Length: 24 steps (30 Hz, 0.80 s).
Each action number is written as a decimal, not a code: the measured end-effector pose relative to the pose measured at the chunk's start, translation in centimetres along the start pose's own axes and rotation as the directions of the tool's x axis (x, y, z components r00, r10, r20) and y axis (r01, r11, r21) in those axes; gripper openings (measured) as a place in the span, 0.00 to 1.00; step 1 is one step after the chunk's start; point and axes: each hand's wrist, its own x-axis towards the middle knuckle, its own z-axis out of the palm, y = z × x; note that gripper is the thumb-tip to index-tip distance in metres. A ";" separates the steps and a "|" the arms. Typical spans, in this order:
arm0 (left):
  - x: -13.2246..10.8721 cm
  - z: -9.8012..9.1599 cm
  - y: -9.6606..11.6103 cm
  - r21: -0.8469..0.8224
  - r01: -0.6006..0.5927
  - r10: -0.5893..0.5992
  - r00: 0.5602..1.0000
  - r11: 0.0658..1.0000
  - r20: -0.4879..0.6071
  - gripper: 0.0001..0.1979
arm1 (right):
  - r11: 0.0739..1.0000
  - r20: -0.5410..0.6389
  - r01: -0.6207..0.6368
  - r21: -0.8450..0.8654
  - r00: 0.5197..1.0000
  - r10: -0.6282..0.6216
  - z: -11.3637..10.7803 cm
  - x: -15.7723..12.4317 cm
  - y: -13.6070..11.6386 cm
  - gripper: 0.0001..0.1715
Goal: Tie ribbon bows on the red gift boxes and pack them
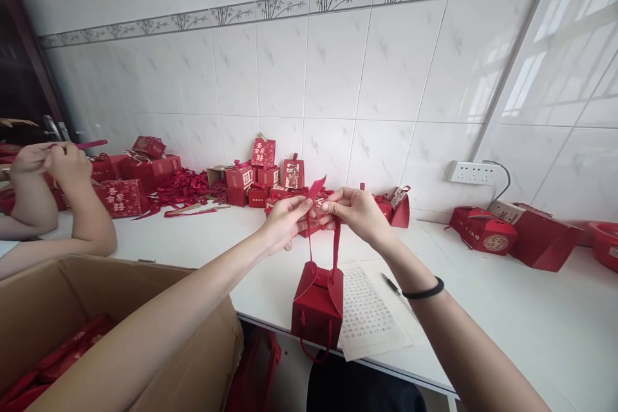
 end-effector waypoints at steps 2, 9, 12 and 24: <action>-0.3 0.4 0.0 -0.033 -0.003 0.003 1.000 0.999 -0.001 0.17 | 1.000 -0.020 0.010 -0.027 1.000 -0.011 0.0 -0.1 0.1 0.24; -1.2 1.9 0.7 -0.054 0.006 -0.008 0.999 0.999 -0.035 0.12 | 0.960 -0.138 0.203 -0.192 0.963 -0.231 -0.1 -1.5 0.4 0.21; -1.4 2.4 0.9 -0.050 -0.009 0.007 0.999 0.999 -0.036 0.10 | 0.940 -0.164 0.285 -0.186 0.935 -0.316 0.1 -1.9 0.4 0.22; -1.7 2.5 1.1 -0.043 -0.128 0.127 0.992 0.991 -0.006 0.08 | 0.997 -0.097 0.083 -0.009 0.992 -0.083 -0.3 -1.7 0.6 0.20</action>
